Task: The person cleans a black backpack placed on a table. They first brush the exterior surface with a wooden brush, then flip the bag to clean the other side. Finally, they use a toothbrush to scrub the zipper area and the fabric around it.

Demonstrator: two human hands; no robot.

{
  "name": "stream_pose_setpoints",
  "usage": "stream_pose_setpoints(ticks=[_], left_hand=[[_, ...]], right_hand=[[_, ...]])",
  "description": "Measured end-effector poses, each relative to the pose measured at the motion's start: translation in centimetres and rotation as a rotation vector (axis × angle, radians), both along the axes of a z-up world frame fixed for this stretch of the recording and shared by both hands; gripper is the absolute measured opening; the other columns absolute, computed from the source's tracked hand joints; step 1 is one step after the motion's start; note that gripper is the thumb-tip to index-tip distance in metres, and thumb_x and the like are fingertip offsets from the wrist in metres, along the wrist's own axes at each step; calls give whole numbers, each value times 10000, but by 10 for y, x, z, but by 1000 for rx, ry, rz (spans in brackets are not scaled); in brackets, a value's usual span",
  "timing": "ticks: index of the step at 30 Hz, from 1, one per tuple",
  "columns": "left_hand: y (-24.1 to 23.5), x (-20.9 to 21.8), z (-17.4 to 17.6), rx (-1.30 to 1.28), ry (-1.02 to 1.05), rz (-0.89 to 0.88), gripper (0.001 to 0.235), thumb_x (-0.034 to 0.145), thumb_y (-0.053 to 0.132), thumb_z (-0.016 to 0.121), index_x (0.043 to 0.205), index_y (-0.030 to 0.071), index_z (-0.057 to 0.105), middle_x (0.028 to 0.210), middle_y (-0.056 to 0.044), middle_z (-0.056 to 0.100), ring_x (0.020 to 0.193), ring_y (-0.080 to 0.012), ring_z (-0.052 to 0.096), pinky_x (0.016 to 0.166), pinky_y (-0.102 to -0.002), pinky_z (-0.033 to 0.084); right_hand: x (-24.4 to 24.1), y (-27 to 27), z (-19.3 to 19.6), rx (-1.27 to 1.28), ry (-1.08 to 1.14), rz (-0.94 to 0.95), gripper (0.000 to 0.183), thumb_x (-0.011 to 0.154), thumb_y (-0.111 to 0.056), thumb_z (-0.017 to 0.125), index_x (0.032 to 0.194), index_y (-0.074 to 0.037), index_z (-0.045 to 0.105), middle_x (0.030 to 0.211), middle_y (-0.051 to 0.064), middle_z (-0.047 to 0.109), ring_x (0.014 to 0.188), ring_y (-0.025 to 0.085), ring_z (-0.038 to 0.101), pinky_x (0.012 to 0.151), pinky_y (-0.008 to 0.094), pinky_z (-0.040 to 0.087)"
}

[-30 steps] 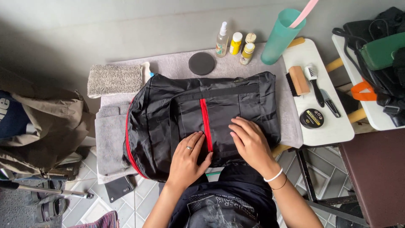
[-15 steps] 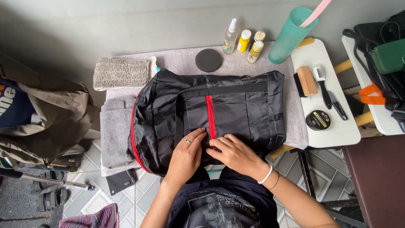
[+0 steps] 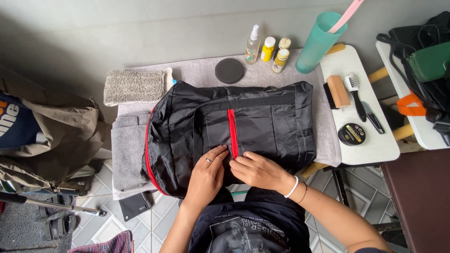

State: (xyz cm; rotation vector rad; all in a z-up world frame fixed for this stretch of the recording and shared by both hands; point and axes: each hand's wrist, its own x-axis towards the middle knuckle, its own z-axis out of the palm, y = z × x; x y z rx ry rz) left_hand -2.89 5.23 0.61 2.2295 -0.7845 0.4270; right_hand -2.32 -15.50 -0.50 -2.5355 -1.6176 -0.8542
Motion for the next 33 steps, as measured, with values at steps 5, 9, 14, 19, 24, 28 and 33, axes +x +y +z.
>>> stream_pose_setpoints(ticks=[5,9,14,19,24,28,33], left_hand=[[1,0,-5,9,6,11,325,899,-65,572,1191,2,697,1223,-124,692,1215,-295,650,1029,-395,512],[-1,-3,-3,12,-16,16,330,889,-78,577,1186,-7,702,1211,-134,698,1206,-303,655,1016,-396,517],[-2,0,-8,3,-41,21,335,888,-81,582,1192,-13,705,1213,-143,701,1207,-308,655,1021,-393,517],[-3,0,-10,17,-61,10,339,883,-75,590,1197,-16,703,1220,-140,700,1209,-299,655,1036,-386,512],[-4,-1,-14,0,-70,26,347,882,-84,593,1205,-20,702,1224,-150,697,1215,-309,650,1040,-394,509],[-5,0,-12,14,-86,20,337,878,-86,603,1195,-27,703,1221,-157,698,1210,-315,653,1041,-403,507],[-7,-1,-7,-20,-121,37,317,863,-103,600,1154,-46,711,1171,-175,715,1129,-336,688,972,-417,541]], right_hand=[[-1,0,11,-37,-30,-37,177,1022,-48,541,865,-126,566,869,27,464,825,211,522,793,339,475],[-3,-2,6,-32,-85,-20,199,995,-22,567,827,-127,571,887,37,471,840,218,523,798,353,473],[-2,-1,-1,60,-46,21,187,1048,-59,548,876,-87,616,901,72,516,835,244,545,809,350,503],[-6,1,-8,25,-118,-65,125,1063,-94,515,975,-99,604,965,71,517,865,232,531,847,374,500],[-11,0,-7,91,-16,13,156,1042,-63,566,903,-54,638,981,111,571,881,269,570,871,381,518],[-9,-8,-1,218,261,3,84,995,-47,639,911,-43,647,953,79,582,890,248,614,891,365,532],[-1,-16,1,399,690,-12,103,981,-63,651,898,-78,711,940,27,636,858,216,667,839,354,563]])
